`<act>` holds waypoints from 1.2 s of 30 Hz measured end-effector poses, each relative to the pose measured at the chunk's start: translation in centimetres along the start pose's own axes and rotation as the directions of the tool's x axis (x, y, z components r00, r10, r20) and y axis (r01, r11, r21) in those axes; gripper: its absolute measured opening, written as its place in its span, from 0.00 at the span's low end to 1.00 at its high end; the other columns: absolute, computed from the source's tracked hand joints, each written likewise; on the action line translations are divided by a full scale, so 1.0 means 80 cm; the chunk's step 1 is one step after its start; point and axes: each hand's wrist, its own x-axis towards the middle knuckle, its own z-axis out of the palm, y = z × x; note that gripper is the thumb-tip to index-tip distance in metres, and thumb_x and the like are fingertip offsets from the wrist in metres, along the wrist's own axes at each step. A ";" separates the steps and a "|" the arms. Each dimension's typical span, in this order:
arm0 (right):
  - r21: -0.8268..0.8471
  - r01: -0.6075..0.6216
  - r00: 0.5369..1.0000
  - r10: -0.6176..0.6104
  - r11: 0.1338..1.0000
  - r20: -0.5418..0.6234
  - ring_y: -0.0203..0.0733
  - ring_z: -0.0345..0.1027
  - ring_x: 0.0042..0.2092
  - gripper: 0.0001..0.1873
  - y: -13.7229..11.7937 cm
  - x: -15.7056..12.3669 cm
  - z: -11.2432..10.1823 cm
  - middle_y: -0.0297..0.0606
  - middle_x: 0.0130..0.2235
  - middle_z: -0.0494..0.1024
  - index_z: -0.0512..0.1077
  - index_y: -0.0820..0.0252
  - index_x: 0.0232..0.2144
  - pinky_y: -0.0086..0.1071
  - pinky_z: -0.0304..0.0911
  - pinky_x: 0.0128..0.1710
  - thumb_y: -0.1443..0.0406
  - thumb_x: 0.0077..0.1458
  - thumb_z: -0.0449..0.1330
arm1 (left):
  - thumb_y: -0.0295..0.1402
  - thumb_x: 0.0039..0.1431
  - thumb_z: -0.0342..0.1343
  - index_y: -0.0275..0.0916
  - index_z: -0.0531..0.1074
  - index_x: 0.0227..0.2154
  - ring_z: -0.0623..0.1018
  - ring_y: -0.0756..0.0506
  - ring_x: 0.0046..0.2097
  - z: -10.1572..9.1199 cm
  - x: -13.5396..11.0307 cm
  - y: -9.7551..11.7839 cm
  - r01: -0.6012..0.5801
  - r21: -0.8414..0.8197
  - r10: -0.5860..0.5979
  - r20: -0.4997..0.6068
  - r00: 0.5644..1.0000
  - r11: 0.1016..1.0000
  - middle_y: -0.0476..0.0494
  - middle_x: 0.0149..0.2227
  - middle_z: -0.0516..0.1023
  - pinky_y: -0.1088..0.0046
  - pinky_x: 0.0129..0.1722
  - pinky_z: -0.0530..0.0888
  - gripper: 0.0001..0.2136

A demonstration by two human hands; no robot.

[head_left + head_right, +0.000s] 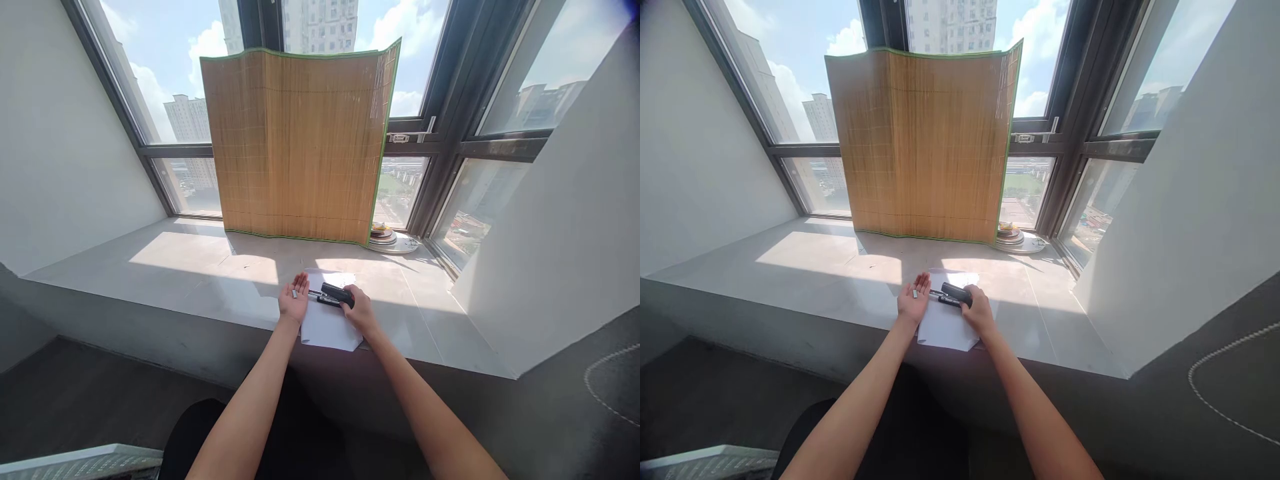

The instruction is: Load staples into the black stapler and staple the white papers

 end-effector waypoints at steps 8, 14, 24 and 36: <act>-0.039 0.341 0.937 -0.343 0.939 -0.063 0.51 0.72 0.46 0.08 -0.077 -0.006 -0.003 0.43 0.41 0.80 0.76 0.52 0.39 0.43 0.70 0.49 0.66 0.70 0.57 | 0.42 0.80 0.41 0.31 0.75 0.64 0.75 0.37 0.70 0.009 -0.016 -0.004 0.086 0.159 -0.121 0.229 0.966 0.984 0.28 0.65 0.78 0.56 0.71 0.73 0.26; 0.020 0.170 0.979 -0.171 0.985 0.112 0.45 0.74 0.37 0.06 -0.123 0.020 0.060 0.40 0.37 0.82 0.80 0.57 0.37 0.35 0.70 0.39 0.70 0.61 0.63 | 0.52 0.79 0.40 0.33 0.78 0.60 0.71 0.35 0.73 0.011 -0.024 -0.005 0.065 0.255 -0.156 0.357 0.921 0.965 0.28 0.67 0.77 0.54 0.74 0.66 0.31; 0.010 0.040 0.996 -0.040 0.999 -0.081 0.44 0.76 0.32 0.05 -0.103 0.039 0.036 0.37 0.33 0.83 0.80 0.55 0.34 0.35 0.71 0.37 0.67 0.58 0.63 | 0.46 0.78 0.49 0.38 0.81 0.51 0.78 0.37 0.66 0.005 -0.003 0.000 -0.134 0.296 0.012 0.379 0.925 0.946 0.33 0.58 0.83 0.56 0.71 0.69 0.20; -0.343 -0.335 0.938 0.276 0.878 -0.210 0.52 0.75 0.35 0.07 0.153 0.117 -0.082 0.46 0.29 0.81 0.79 0.57 0.25 0.43 0.69 0.44 0.66 0.51 0.61 | 0.20 0.58 0.58 0.44 0.79 0.27 0.75 0.34 0.65 0.032 0.147 0.048 -0.447 0.851 0.141 0.424 0.894 0.276 0.36 0.43 0.82 0.52 0.77 0.57 0.12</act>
